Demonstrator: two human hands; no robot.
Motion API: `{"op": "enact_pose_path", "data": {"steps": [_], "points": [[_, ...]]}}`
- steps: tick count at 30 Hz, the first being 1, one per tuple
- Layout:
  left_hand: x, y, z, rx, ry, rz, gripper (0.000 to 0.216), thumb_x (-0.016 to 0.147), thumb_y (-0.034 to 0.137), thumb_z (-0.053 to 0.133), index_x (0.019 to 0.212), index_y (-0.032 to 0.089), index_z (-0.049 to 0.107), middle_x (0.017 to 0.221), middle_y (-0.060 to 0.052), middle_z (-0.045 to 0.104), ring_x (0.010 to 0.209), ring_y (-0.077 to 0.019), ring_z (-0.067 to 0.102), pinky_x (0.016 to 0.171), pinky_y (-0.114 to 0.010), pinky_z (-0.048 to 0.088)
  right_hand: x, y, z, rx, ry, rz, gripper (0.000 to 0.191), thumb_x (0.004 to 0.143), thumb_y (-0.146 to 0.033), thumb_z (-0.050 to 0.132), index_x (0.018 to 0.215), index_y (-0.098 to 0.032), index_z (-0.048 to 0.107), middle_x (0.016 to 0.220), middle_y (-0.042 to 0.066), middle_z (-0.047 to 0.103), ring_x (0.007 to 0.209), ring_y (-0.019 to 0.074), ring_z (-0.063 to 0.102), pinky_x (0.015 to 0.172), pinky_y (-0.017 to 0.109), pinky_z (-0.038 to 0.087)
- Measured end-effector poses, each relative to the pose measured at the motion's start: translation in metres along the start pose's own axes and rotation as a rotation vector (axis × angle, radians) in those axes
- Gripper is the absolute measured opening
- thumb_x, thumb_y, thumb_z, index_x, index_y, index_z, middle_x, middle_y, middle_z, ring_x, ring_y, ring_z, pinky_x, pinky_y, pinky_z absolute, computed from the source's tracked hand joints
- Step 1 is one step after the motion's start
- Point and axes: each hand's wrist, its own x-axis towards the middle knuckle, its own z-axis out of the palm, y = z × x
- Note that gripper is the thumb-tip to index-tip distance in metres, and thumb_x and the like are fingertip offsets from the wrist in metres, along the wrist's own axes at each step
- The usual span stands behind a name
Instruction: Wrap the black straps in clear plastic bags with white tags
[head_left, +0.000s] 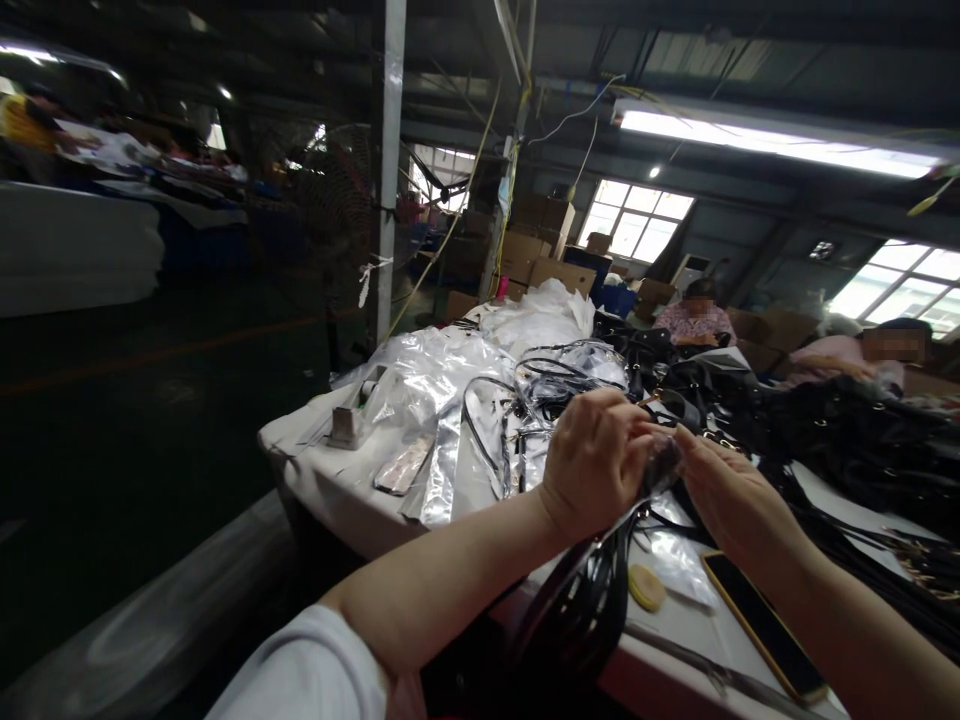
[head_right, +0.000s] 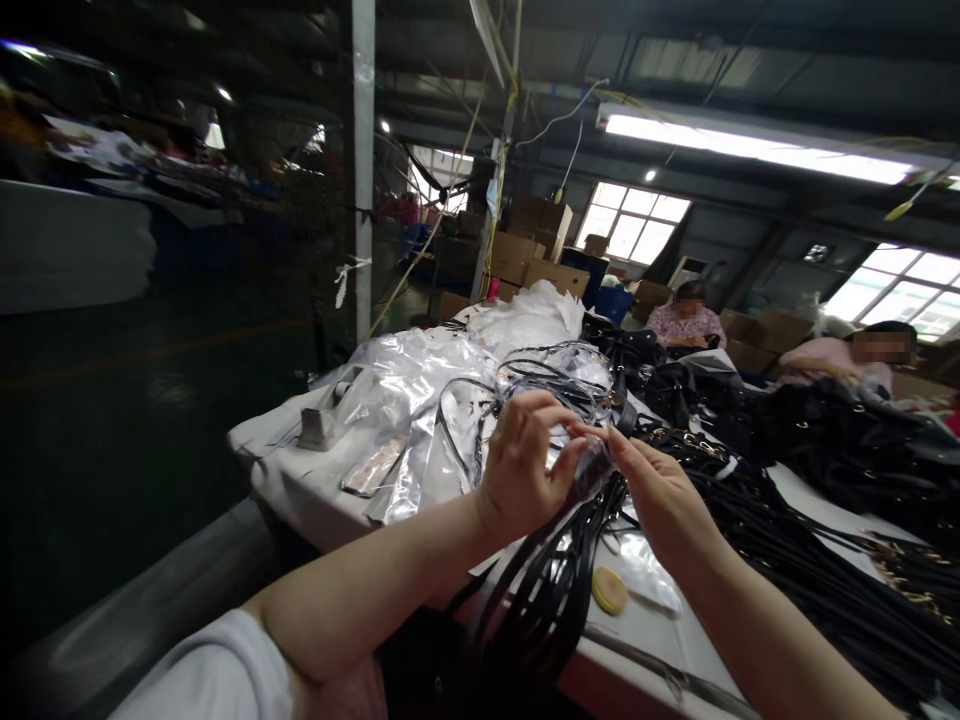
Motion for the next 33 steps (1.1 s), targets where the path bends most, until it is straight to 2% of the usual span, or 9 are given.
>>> {"op": "enact_pose_path", "data": {"steps": [2,3,7,9,13,21,27,30,33], "points": [[-0.006,0.001,0.008,-0.190,0.060,-0.296,0.041,0.085,0.042,0.065,0.111,0.014,0.050,0.114,-0.015,0.056,0.110,-0.0249,0.056,0.097,-0.042,0.048,-0.002,-0.011,0.006,0.004,0.002,-0.030,0.044,0.083,-0.058,0.065,0.104,-0.021,0.077,0.112,0.010,0.074,0.118,0.0300,0.059,0.105,0.042,0.042],[-0.010,0.001,0.012,-0.330,-0.021,-0.439,0.045,0.084,0.047,0.064,0.110,0.014,0.049,0.109,-0.014,0.058,0.103,-0.0243,0.060,0.092,-0.041,0.051,-0.003,-0.016,0.008,0.014,0.008,-0.035,0.045,0.082,-0.058,0.065,0.107,-0.022,0.076,0.114,0.010,0.073,0.119,0.0300,0.059,0.104,0.043,0.043],[-0.024,0.002,0.023,-0.797,-0.655,-0.736,0.041,0.093,0.055,0.045,0.098,0.016,0.054,0.065,0.001,0.056,0.048,-0.0114,0.054,0.049,-0.024,0.046,0.008,-0.035,0.004,0.109,0.066,-0.036,0.046,0.077,-0.048,0.073,0.116,-0.025,0.070,0.094,0.007,0.077,0.089,0.0242,0.069,0.078,0.037,0.054],[-0.025,0.003,0.024,-0.809,-0.749,-0.748,0.047,0.095,0.058,0.039,0.100,0.016,0.058,0.057,0.004,0.052,0.040,-0.0094,0.046,0.042,-0.020,0.038,0.020,-0.046,-0.003,0.173,0.147,-0.097,0.032,0.078,-0.045,0.071,0.103,-0.024,0.073,0.076,0.003,0.074,0.070,0.0182,0.068,0.067,0.030,0.054],[-0.012,0.006,0.022,-0.720,-0.723,-0.640,0.064,0.097,0.063,0.021,0.110,0.015,0.062,0.057,0.002,0.054,0.046,-0.0120,0.054,0.046,-0.021,0.040,0.040,-0.070,-0.009,0.186,0.252,-0.217,0.025,0.077,-0.046,0.074,0.077,-0.020,0.073,0.072,0.000,0.070,0.064,0.0121,0.064,0.066,0.024,0.053],[0.036,0.014,0.014,-0.684,-0.617,-0.409,0.066,0.098,0.061,0.017,0.100,0.013,0.064,0.061,-0.002,0.060,0.056,-0.0142,0.059,0.057,-0.025,0.048,0.032,-0.090,0.002,-0.057,0.220,-0.330,0.024,0.070,-0.042,0.082,0.082,-0.022,0.077,0.084,0.003,0.076,0.072,0.0165,0.067,0.059,0.025,0.053],[0.068,0.021,0.013,-1.002,-0.559,-0.548,0.066,0.094,0.067,0.024,0.064,0.015,0.052,0.053,-0.001,0.054,0.041,-0.0107,0.052,0.041,-0.022,0.042,0.030,-0.097,0.005,-0.019,-0.120,-0.162,0.033,0.078,-0.046,0.074,0.099,-0.020,0.075,0.049,-0.002,0.062,0.033,0.0161,0.053,0.032,0.027,0.042],[0.073,0.028,0.009,-1.127,-0.522,-0.629,0.060,0.094,0.065,0.032,0.074,0.014,0.057,0.049,0.003,0.051,0.036,-0.0086,0.047,0.037,-0.020,0.038,0.016,-0.083,0.017,0.206,-0.279,-0.065,0.046,0.080,-0.059,0.066,0.114,-0.028,0.069,0.054,-0.003,0.062,0.044,0.0182,0.060,0.043,0.029,0.050],[0.072,0.029,-0.004,-1.272,-0.447,-0.690,0.054,0.096,0.060,0.036,0.095,0.012,0.061,0.048,0.007,0.046,0.034,-0.0075,0.043,0.041,-0.020,0.043,-0.020,-0.041,0.032,0.284,-0.460,0.136,0.053,0.081,-0.064,0.062,0.115,-0.025,0.068,0.072,0.003,0.070,0.065,0.0201,0.067,0.062,0.032,0.054]]}}
